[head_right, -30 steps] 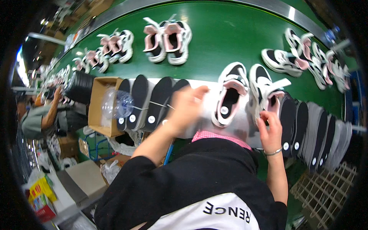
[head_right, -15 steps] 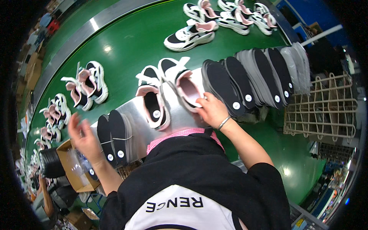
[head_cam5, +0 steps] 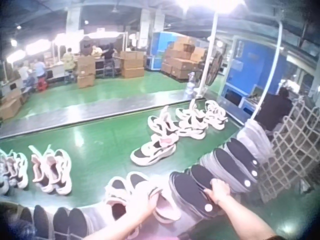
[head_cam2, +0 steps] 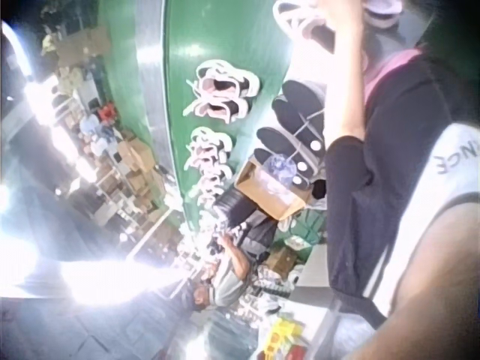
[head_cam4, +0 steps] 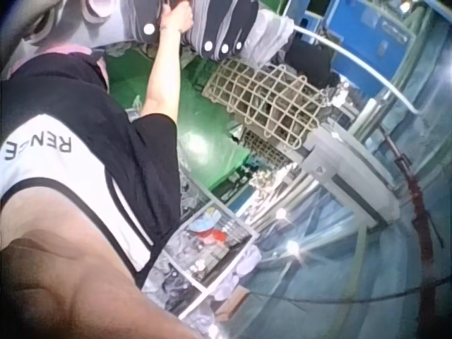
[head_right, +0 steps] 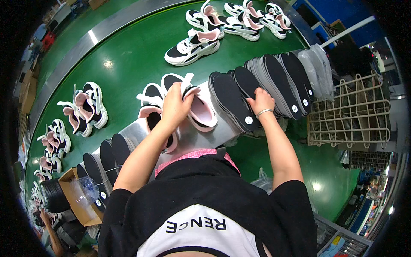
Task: The person inserts black insoles into white and black sneakers one at a time as they move along an assembly line.
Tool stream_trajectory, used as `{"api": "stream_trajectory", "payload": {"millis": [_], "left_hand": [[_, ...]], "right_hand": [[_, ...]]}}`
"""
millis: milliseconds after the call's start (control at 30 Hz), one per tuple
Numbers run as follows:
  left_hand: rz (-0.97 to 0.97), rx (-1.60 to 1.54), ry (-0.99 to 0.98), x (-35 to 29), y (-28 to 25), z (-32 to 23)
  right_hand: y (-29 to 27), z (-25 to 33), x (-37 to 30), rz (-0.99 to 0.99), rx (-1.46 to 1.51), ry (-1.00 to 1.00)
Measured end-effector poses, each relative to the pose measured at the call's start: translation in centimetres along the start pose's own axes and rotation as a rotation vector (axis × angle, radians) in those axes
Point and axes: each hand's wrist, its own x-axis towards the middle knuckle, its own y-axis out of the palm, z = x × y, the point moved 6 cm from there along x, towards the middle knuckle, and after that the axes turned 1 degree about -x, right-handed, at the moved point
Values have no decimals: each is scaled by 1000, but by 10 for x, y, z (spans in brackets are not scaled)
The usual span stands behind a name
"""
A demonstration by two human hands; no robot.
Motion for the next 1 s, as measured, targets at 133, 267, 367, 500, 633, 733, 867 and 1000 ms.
{"api": "stream_trajectory", "payload": {"millis": [133,267,367,500,633,733,867,1000], "left_hand": [[-63,-64,92,-9,-3,-5],[-3,-70,-178,-3,-6,12],[25,-25,-248,-3,-2,15],[37,-28,-207,-7,2,7],[14,-86,-205,-14,4,5],[28,-147,-290,-18,13,19],[-7,-95,-291,-19,9,16],[8,-83,-289,-17,13,18]], "right_hand": [[-19,-9,2,-85,242,-61],[-64,50,-38,663,1309,81],[-73,87,-65,1008,966,-94],[-45,125,-60,737,545,-439],[-29,167,-67,181,103,-654],[-43,154,-72,235,54,-676],[-64,129,-77,527,-146,-610],[-70,145,-78,310,-104,-785]]}}
